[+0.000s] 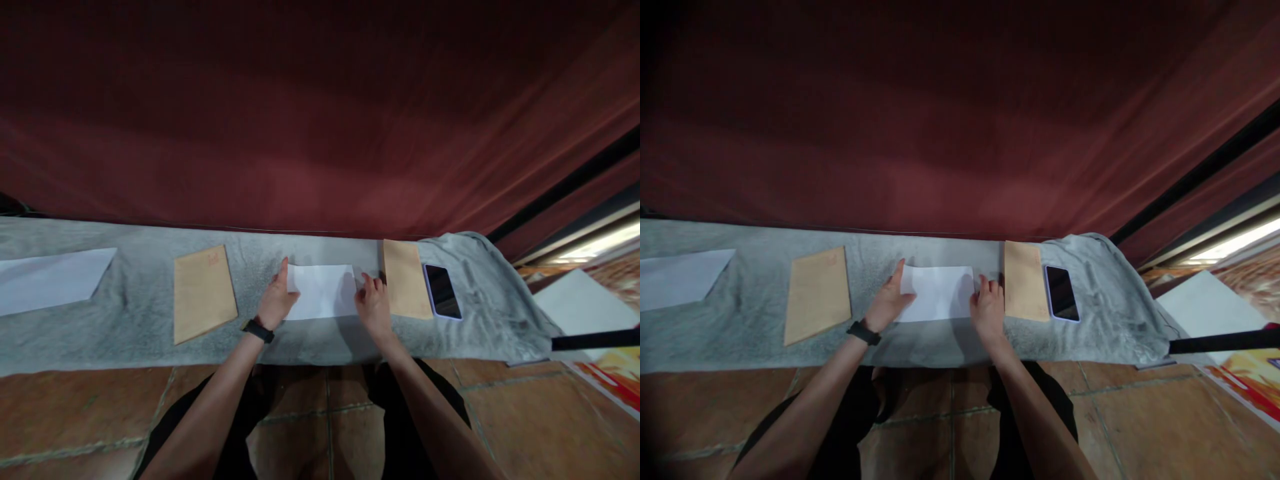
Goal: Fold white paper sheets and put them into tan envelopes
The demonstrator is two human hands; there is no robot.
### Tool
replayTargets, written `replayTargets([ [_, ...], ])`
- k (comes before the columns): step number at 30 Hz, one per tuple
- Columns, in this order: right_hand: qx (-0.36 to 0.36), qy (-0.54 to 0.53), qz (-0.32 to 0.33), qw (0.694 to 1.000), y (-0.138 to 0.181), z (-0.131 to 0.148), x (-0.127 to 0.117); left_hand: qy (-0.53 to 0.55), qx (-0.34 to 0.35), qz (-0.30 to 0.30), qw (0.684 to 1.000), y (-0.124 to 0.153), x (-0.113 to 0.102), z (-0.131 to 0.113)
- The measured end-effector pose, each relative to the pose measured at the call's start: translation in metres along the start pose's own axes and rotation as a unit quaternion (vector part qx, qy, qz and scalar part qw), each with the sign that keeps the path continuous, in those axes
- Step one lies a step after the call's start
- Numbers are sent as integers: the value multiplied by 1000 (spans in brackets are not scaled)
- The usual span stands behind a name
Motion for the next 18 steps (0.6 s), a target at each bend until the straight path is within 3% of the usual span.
replayTargets([
  [2,-38,-7,19,999,0,14,7,-89,15,-74,993,9,-7,-13],
  [4,-68,-47,50,995,0,28,21,-144,73,-127,979,18,-2,-35],
  [7,-89,-75,99,988,5,45,49,-158,158,-105,969,26,30,-61],
  [11,-107,-22,156,982,14,60,79,-168,184,-54,967,26,62,-67],
  [18,-112,96,180,973,13,58,91,-196,195,-46,960,23,66,-62],
])
Point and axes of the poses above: each hand's wrist, its own y-axis away from the middle knuckle, its own x-axis out of the palm, z = x × y, the point moved 9 cm from there along -y, towards the middle knuckle, and after that the axes turned 8 degrees about -y, right-handed, at the moved point
